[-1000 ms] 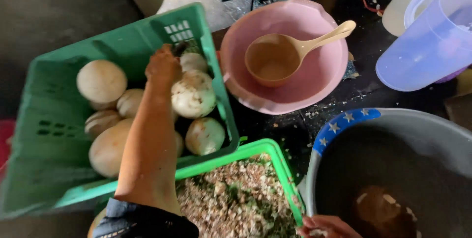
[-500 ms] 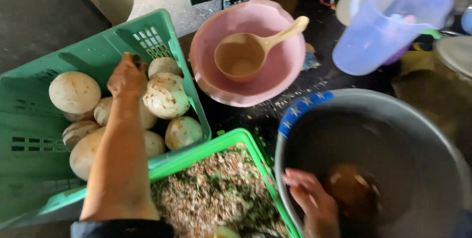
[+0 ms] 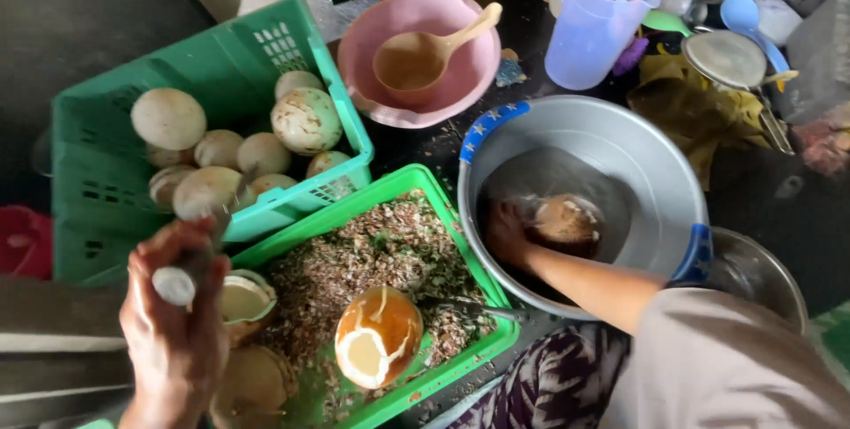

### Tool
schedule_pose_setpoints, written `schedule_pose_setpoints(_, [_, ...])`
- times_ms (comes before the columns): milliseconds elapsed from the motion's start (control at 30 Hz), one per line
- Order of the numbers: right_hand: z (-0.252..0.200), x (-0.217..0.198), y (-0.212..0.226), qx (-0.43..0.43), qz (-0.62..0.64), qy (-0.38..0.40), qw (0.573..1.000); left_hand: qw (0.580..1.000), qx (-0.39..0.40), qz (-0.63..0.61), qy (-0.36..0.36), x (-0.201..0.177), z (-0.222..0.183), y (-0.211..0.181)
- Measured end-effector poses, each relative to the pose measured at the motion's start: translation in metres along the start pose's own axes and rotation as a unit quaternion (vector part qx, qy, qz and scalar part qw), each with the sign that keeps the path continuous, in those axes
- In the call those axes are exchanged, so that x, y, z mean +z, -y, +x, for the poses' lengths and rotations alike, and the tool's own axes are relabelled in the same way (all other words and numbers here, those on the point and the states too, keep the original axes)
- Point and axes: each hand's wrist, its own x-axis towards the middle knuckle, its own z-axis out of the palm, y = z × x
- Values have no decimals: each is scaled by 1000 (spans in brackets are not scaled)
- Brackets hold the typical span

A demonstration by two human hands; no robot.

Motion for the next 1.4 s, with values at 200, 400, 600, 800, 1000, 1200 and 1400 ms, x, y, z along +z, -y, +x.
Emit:
schedule_pose_setpoints(200, [-38,-49,14,-43,-294,-61,953,990,-121,42,-50,-19,-47,-34])
schedule_pose_setpoints(400, [-18,-135,117,109,-341,125,925,990,-109,87,-11,-6,-56,-46])
schedule_pose_setpoints(600, [-137,-149,337,62,334,-5,940,982,95,149,72,62,-67,-55])
schedule_pose_setpoints(800, [-161,-97,326,119,489,154,851,952,36,219,212,118,-122,-57])
schedule_pose_setpoints(1000, [-207,-89,300,156,497,103,847,941,-198,243,128,101,-138,-77])
schedule_pose_setpoints(1200, [-216,-104,305,76,263,38,961,934,-328,120,83,121,-166,-35])
schedule_pose_setpoints(1400, [-233,-100,307,-31,228,123,965,889,-453,-42,-47,115,-178,-38])
